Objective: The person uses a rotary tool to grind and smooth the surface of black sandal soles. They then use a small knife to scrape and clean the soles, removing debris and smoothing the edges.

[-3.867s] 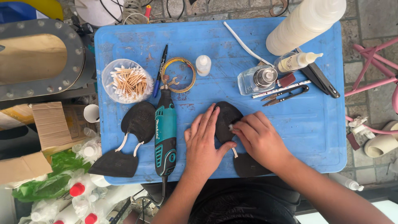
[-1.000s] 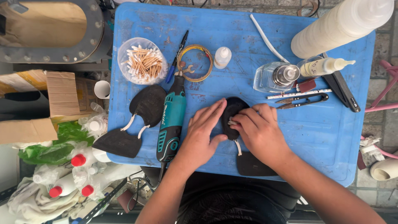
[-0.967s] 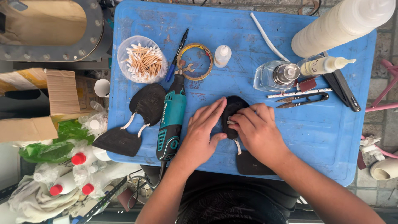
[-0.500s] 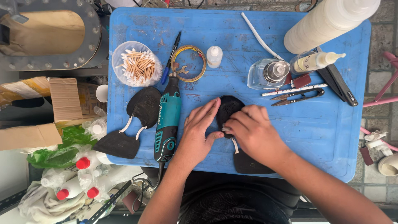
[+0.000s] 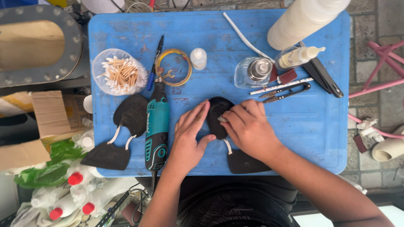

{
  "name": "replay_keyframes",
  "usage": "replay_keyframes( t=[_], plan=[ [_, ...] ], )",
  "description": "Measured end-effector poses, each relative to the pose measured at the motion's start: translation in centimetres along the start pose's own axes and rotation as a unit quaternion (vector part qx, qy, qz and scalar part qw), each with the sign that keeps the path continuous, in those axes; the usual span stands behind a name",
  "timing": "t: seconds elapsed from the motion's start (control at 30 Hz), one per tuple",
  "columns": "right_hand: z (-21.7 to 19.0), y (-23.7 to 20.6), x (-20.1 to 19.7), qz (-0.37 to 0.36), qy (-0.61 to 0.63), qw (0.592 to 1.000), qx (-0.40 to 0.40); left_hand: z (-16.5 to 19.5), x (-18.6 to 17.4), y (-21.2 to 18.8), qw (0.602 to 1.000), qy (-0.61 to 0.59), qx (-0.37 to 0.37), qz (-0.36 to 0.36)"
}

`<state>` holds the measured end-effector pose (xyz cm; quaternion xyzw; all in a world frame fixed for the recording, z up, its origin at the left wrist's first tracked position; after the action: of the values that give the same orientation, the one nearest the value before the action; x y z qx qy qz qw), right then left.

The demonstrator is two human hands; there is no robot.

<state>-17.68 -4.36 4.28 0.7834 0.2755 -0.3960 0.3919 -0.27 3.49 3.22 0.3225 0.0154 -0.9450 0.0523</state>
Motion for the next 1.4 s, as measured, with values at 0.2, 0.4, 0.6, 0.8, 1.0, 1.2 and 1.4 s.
replay_keyframes(
  t=[0.2,0.4,0.6,0.8,1.0,1.2,1.4],
  plan=[
    [2.2,-3.2,-3.5,0.018,0.03,0.994,0.1,0.1,-0.3,-0.5,1.0,-0.006,0.023,-0.006],
    [6.0,-6.8,-7.1,0.06,-0.076,0.978,0.184,1.4,1.8,-1.1,0.997,0.04,0.011,0.065],
    [8.2,-6.5,-7.0,0.022,-0.117,0.982,0.146,1.9,3.1,-0.4,0.994,0.085,-0.021,0.06],
    [8.2,-5.3,-6.7,-0.007,-0.107,0.986,0.127,1.5,1.5,-0.1,0.998,0.06,0.01,0.014],
    [7.6,-4.5,-6.6,-0.041,-0.07,0.989,0.126,1.0,1.1,-0.4,0.999,-0.006,0.026,0.047],
    [5.8,-4.2,-6.7,-0.03,-0.01,0.994,0.102,1.0,1.2,-0.3,0.999,-0.014,0.01,0.032],
    [2.8,-2.6,-4.7,-0.089,0.085,0.989,0.077,1.4,1.4,-0.3,0.999,0.032,0.015,0.028]
  ],
)
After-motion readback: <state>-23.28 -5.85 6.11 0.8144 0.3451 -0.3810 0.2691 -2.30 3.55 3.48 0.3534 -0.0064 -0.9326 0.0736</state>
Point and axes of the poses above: each hand's wrist, its own y-axis towards the middle knuckle, its own x-axis out of the palm, z = x × y, the point moved 2 cm from there along y, towards the middle knuckle, and after that the axes turned 5 degrees about -x, right-handed, at the moved point
